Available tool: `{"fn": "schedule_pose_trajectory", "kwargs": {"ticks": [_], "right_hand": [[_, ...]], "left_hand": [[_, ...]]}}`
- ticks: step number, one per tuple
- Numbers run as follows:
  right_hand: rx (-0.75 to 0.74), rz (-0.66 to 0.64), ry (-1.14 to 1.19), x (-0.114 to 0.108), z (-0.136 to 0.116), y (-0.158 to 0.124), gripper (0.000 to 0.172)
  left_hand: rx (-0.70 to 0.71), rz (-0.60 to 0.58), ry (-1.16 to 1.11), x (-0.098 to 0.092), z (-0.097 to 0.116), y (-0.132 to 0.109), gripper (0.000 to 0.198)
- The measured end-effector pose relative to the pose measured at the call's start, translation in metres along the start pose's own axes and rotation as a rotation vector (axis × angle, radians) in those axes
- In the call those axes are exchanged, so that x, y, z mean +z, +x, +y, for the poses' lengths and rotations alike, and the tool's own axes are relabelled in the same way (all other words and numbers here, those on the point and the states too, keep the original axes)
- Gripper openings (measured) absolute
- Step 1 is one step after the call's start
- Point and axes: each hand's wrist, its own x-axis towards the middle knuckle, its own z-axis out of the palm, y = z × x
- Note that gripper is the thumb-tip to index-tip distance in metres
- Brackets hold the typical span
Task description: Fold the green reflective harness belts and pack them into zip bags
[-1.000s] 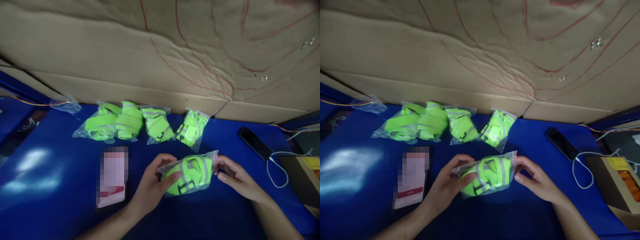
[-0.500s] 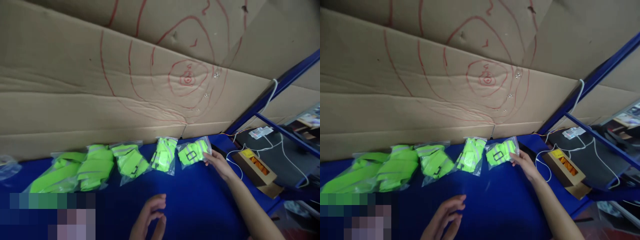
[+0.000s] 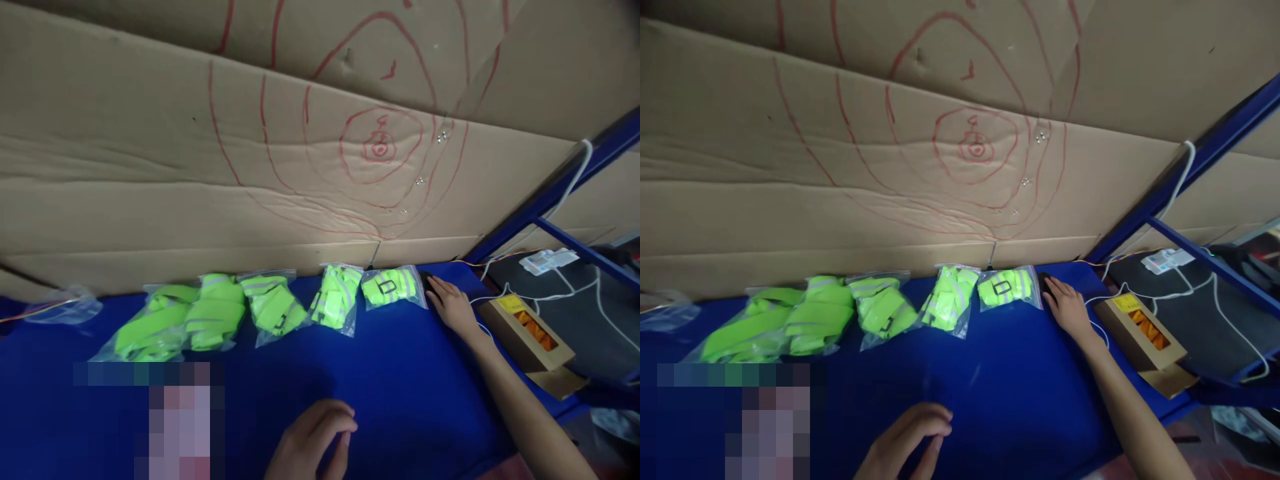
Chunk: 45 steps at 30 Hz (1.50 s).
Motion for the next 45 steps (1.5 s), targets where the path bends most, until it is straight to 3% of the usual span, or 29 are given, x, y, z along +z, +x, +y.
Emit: {"fn": "schedule_pose_trajectory", "kwargs": {"ticks": [5, 8, 10, 12, 16, 18, 21, 24, 27, 30, 32, 34, 36, 38, 43, 45], "right_hand": [[-0.064, 0.111, -0.092, 0.007, 0.016, 0.015, 0.049], [-0.088, 0.213, -0.088, 0.004, 0.002, 0.015, 0.049], [-0.134, 0.246, -0.067, 0.000, -0.023, 0.001, 0.047], [-0.272, 0.204, -0.007, -0.003, -0.061, -0.021, 0.040], [-0.556, -0.095, 0.093, 0.005, -0.147, -0.062, 0.037], [-0.600, -0.136, 0.064, 0.019, -0.177, -0.067, 0.046], [-0.572, -0.112, 0.042, 0.044, -0.199, -0.056, 0.055], [-0.556, -0.113, 0.115, 0.062, -0.202, -0.042, 0.043], [-0.592, -0.166, 0.172, 0.061, -0.196, -0.042, 0.039], [-0.621, -0.289, 0.370, 0.039, -0.192, -0.052, 0.031], [-0.642, -0.447, 0.562, 0.020, -0.194, -0.060, 0.023], [-0.680, -0.614, 0.690, 0.003, -0.199, -0.067, 0.020], [-0.707, -0.691, 0.733, -0.007, -0.204, -0.073, 0.019], [-0.682, -0.635, 0.741, -0.009, -0.206, -0.077, 0.020], [-0.496, -0.280, 0.573, 0.002, -0.195, -0.074, 0.037], [-0.405, -0.269, 0.532, 0.008, -0.189, -0.070, 0.044]], "left_hand": [[0.170, 0.025, 0.226, -0.001, -0.006, 0.004, 0.029], [0.290, 0.062, 0.347, -0.003, -0.012, 0.007, 0.030], [0.298, 0.036, 0.384, -0.006, -0.013, 0.008, 0.031], [0.236, -0.008, 0.389, -0.010, -0.012, 0.010, 0.033], [0.059, -0.001, 0.347, -0.015, -0.014, 0.011, 0.031], [-0.003, 0.035, 0.320, -0.016, -0.016, 0.012, 0.028], [-0.069, 0.079, 0.269, -0.016, -0.015, 0.014, 0.023], [-0.165, 0.102, 0.181, -0.017, -0.008, 0.016, 0.018], [-0.271, 0.151, 0.092, -0.018, -0.001, 0.015, 0.022], [-0.331, 0.257, -0.031, -0.019, 0.001, 0.012, 0.031], [-0.336, 0.314, -0.053, -0.021, 0.000, 0.009, 0.035], [-0.325, 0.320, 0.020, -0.021, -0.002, 0.008, 0.040], [-0.294, 0.277, 0.141, -0.020, -0.005, 0.006, 0.048], [-0.261, 0.193, 0.260, -0.017, -0.008, 0.005, 0.052], [-0.188, 0.013, 0.274, -0.012, -0.005, 0.004, 0.043], [-0.106, -0.064, 0.239, -0.015, -0.002, 0.006, 0.043]]}}
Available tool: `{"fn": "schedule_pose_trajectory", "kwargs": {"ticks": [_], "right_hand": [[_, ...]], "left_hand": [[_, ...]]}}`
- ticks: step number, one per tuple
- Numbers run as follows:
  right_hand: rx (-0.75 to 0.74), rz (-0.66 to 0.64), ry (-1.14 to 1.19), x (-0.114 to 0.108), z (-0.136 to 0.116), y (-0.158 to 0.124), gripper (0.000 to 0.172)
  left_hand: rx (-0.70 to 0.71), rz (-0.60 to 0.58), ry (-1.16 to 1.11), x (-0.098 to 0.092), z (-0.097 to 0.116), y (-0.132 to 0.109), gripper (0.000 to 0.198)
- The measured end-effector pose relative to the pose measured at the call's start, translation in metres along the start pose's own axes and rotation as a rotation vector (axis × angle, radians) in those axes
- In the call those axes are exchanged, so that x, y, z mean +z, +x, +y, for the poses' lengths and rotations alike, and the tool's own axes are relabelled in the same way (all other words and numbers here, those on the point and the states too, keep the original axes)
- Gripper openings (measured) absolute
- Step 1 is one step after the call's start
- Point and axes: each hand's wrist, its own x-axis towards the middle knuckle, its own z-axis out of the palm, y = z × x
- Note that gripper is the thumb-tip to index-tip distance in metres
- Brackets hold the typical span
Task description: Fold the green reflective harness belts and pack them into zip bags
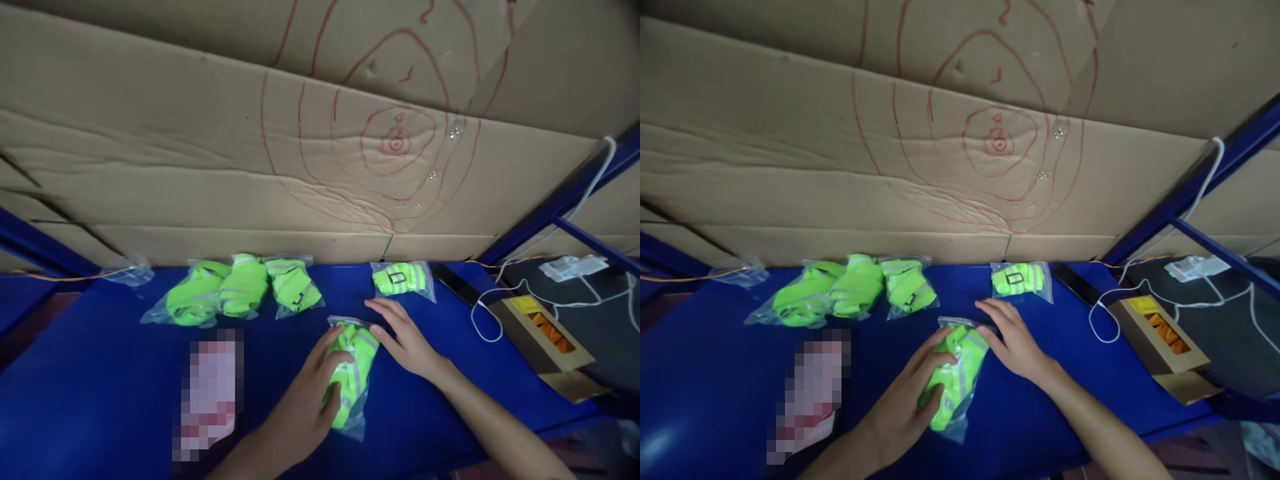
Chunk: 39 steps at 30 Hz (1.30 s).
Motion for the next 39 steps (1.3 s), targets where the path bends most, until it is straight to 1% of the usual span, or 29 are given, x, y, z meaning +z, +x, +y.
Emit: {"fn": "schedule_pose_trajectory", "kwargs": {"ticks": [2, 3, 5, 6, 7, 8, 9, 10, 11, 12, 13, 14, 15, 17, 20, 22, 25, 27, 29, 31, 34, 35, 37, 39], "right_hand": [[0.120, -0.072, 0.092, 0.002, 0.007, 0.002, 0.040], [0.169, -0.118, 0.152, 0.004, 0.010, 0.002, 0.037], [0.220, -0.173, 0.248, 0.006, 0.012, 0.003, 0.037], [0.226, -0.169, 0.277, 0.006, 0.012, 0.003, 0.039], [0.232, -0.131, 0.296, 0.005, 0.010, 0.002, 0.041], [0.247, -0.061, 0.315, 0.004, 0.007, 0.000, 0.041], [0.261, 0.033, 0.325, 0.001, 0.002, -0.002, 0.039], [0.269, 0.141, 0.324, -0.002, -0.003, -0.005, 0.035], [0.265, 0.254, 0.310, -0.005, -0.009, -0.008, 0.030], [0.241, 0.340, 0.288, -0.007, -0.015, -0.011, 0.024], [0.207, 0.390, 0.273, -0.008, -0.022, -0.014, 0.019], [0.173, 0.405, 0.274, -0.008, -0.028, -0.017, 0.014], [0.147, 0.396, 0.290, -0.006, -0.033, -0.019, 0.011], [0.133, 0.339, 0.354, 0.002, -0.041, -0.022, 0.009], [0.142, 0.222, 0.418, 0.017, -0.048, -0.026, 0.010], [0.116, 0.125, 0.413, 0.024, -0.050, -0.030, 0.011], [0.010, 0.022, 0.327, 0.030, -0.052, -0.036, 0.010], [-0.064, 0.004, 0.226, 0.031, -0.052, -0.039, 0.011], [-0.104, -0.009, 0.156, 0.032, -0.050, -0.039, 0.010], [-0.098, -0.025, 0.162, 0.031, -0.049, -0.038, 0.007], [-0.048, -0.048, 0.241, 0.029, -0.050, -0.034, 0.002], [-0.043, -0.068, 0.261, 0.028, -0.050, -0.034, 0.003], [-0.069, -0.121, 0.260, 0.026, -0.051, -0.033, 0.012], [-0.119, -0.164, 0.220, 0.025, -0.051, -0.033, 0.021]], "left_hand": [[0.100, -0.032, 0.047, -0.003, 0.001, 0.001, 0.049], [0.143, -0.018, 0.101, -0.003, 0.002, 0.002, 0.051], [0.188, 0.070, 0.217, -0.003, 0.002, 0.001, 0.052], [0.190, 0.132, 0.257, -0.002, 0.002, 0.001, 0.050], [0.184, 0.195, 0.275, -0.002, 0.003, -0.001, 0.047], [0.179, 0.250, 0.265, -0.002, 0.004, -0.002, 0.045], [0.178, 0.279, 0.229, -0.002, 0.006, -0.004, 0.042], [0.182, 0.280, 0.167, -0.003, 0.009, -0.006, 0.040], [0.188, 0.255, 0.085, -0.004, 0.012, -0.008, 0.039], [0.186, 0.210, -0.010, -0.005, 0.016, -0.009, 0.038], [0.172, 0.162, -0.109, -0.005, 0.019, -0.009, 0.038], [0.141, 0.122, -0.203, -0.006, 0.022, -0.009, 0.037], [0.095, 0.104, -0.287, -0.006, 0.024, -0.008, 0.036], [-0.020, 0.126, -0.420, -0.005, 0.024, -0.005, 0.031], [-0.182, 0.190, -0.550, -0.001, 0.020, 0.000, 0.022], [-0.251, 0.188, -0.614, 0.001, 0.016, 0.003, 0.016], [-0.291, 0.149, -0.678, 0.003, 0.013, 0.005, 0.021], [-0.287, 0.126, -0.668, 0.003, 0.012, 0.006, 0.024], [-0.265, 0.106, -0.628, 0.003, 0.013, 0.007, 0.022], [-0.257, 0.083, -0.599, 0.003, 0.014, 0.006, 0.018], [-0.301, 0.084, -0.568, 0.001, 0.016, 0.003, 0.016], [-0.321, 0.093, -0.559, 0.001, 0.017, 0.002, 0.018], [-0.349, 0.114, -0.540, 0.001, 0.017, 0.001, 0.021], [-0.348, 0.126, -0.514, 0.002, 0.017, 0.001, 0.018]]}}
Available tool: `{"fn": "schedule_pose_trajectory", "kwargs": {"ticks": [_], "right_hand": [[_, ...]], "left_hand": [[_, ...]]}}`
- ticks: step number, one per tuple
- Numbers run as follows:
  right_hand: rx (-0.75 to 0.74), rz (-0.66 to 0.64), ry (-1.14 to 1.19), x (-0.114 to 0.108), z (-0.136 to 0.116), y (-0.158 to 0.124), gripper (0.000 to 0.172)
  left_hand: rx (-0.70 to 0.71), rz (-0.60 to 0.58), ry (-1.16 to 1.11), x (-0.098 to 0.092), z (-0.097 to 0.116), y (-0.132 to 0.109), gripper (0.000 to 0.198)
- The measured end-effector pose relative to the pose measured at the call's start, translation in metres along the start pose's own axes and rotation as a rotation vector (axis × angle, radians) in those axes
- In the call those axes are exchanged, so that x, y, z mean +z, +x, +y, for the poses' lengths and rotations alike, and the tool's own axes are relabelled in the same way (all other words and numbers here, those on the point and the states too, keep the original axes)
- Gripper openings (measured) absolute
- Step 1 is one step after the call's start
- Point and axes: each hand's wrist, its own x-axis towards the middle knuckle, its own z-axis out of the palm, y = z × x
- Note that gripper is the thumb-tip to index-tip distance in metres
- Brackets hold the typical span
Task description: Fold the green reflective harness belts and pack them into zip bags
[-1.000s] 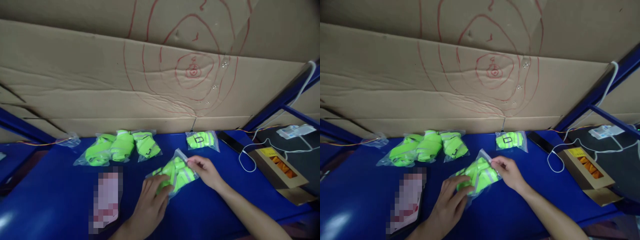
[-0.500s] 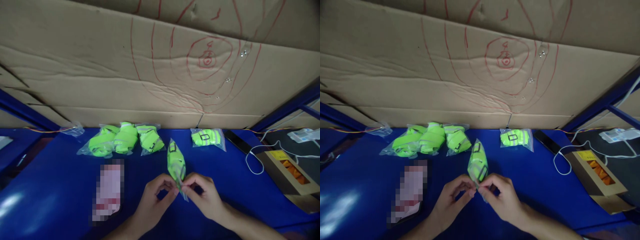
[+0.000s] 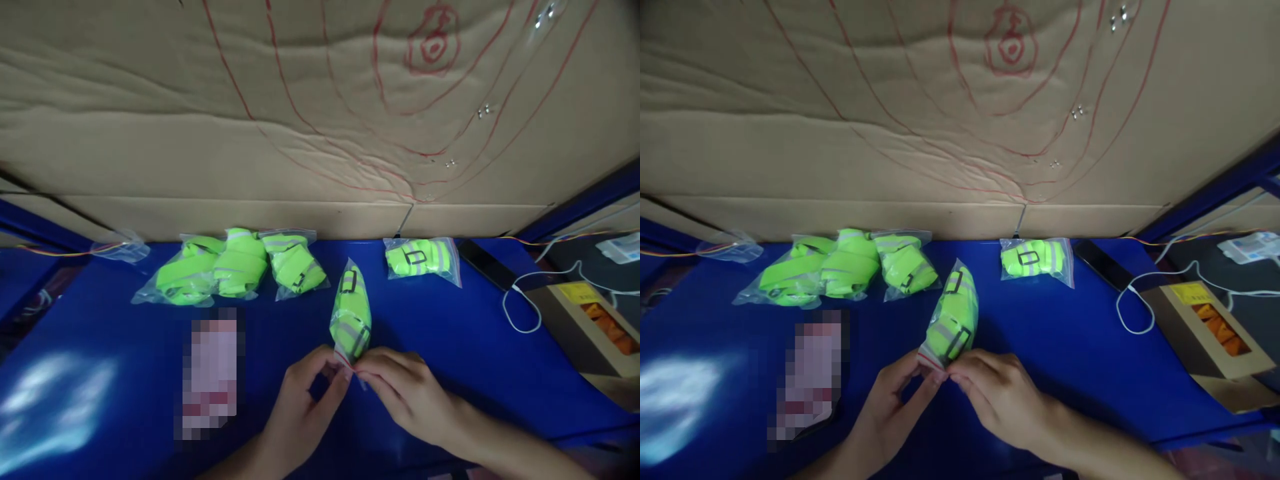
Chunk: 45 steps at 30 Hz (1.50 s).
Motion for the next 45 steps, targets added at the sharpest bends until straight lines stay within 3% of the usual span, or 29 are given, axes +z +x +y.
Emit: {"fn": "schedule_pose_trajectory", "kwargs": {"ticks": [5, 12, 17, 20, 23, 32, 38, 45], "right_hand": [[-0.014, 0.015, -0.077, 0.001, 0.001, 0.000, 0.017], [-0.034, 0.012, -0.125, 0.004, 0.002, 0.000, 0.013], [-0.127, 0.025, -0.256, 0.010, 0.003, 0.003, 0.008], [-0.144, 0.042, -0.300, 0.013, 0.003, 0.002, 0.019], [-0.126, 0.053, -0.299, 0.015, 0.004, -0.001, 0.026], [-0.092, 0.088, -0.164, 0.013, 0.008, -0.001, 0.010], [-0.118, 0.108, -0.221, 0.011, 0.012, -0.001, 0.009], [-0.059, 0.082, -0.131, 0.010, 0.014, -0.001, 0.008]], "left_hand": [[0.080, -0.003, 0.091, 0.002, 0.000, 0.003, 0.010], [0.164, 0.000, 0.218, -0.002, 0.005, 0.000, 0.010], [0.256, 0.050, 0.211, -0.004, -0.001, 0.004, 0.016], [0.253, 0.068, 0.163, -0.004, -0.004, 0.005, 0.019], [0.280, 0.049, 0.121, -0.005, -0.006, 0.003, 0.016], [0.268, -0.054, 0.112, -0.006, -0.005, 0.000, 0.011], [0.350, -0.095, 0.187, -0.003, -0.009, -0.001, 0.014], [0.486, -0.072, 0.339, -0.005, -0.011, 0.003, 0.015]]}}
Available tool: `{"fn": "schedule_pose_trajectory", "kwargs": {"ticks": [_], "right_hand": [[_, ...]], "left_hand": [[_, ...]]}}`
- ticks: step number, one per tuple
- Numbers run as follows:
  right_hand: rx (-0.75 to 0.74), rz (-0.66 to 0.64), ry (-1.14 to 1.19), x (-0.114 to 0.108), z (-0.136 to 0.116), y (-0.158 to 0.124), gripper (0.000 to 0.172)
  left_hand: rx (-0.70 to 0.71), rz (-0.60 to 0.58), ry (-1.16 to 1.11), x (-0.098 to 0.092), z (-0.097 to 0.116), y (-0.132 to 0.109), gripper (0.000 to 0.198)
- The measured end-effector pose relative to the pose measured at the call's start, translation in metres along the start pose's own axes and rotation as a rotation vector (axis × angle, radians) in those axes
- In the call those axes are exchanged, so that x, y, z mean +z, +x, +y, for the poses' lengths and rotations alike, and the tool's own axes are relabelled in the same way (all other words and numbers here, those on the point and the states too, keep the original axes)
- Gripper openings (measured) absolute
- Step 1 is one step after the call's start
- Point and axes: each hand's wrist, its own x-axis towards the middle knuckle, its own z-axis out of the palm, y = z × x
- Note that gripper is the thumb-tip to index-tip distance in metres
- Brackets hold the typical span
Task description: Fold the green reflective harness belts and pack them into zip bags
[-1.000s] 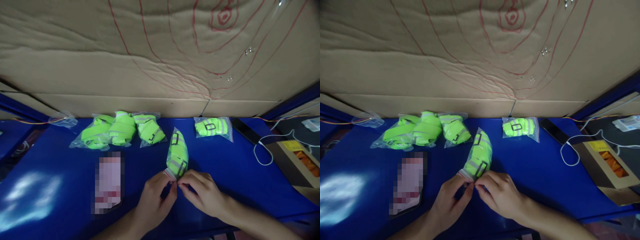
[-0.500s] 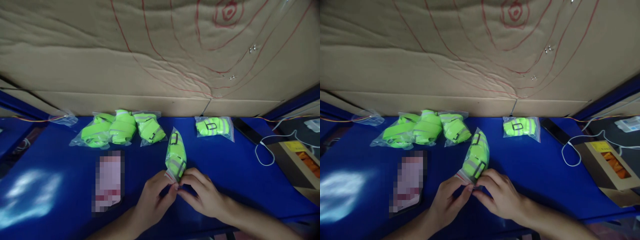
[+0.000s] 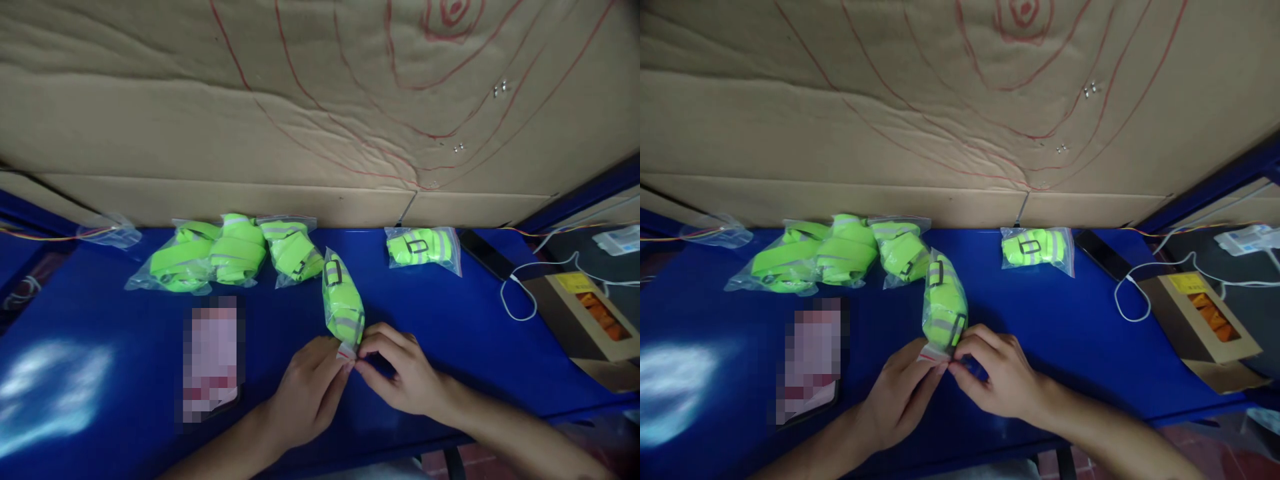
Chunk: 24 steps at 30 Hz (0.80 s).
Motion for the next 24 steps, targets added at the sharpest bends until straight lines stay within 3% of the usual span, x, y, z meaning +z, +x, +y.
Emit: {"fn": "schedule_pose_trajectory", "kwargs": {"ticks": [9, 18, 24], "right_hand": [[-0.034, 0.040, -0.017, 0.000, 0.000, 0.003, 0.011], [-0.212, 0.084, -0.362, -0.001, -0.009, 0.007, 0.005], [-0.157, 0.033, -0.372, -0.008, -0.021, 0.009, 0.004]], "left_hand": [[0.083, 0.033, 0.071, 0.002, -0.002, 0.000, 0.016], [0.063, 0.080, 0.082, 0.005, 0.003, 0.003, 0.012], [0.052, 0.086, 0.079, 0.001, 0.006, 0.006, 0.016]]}}
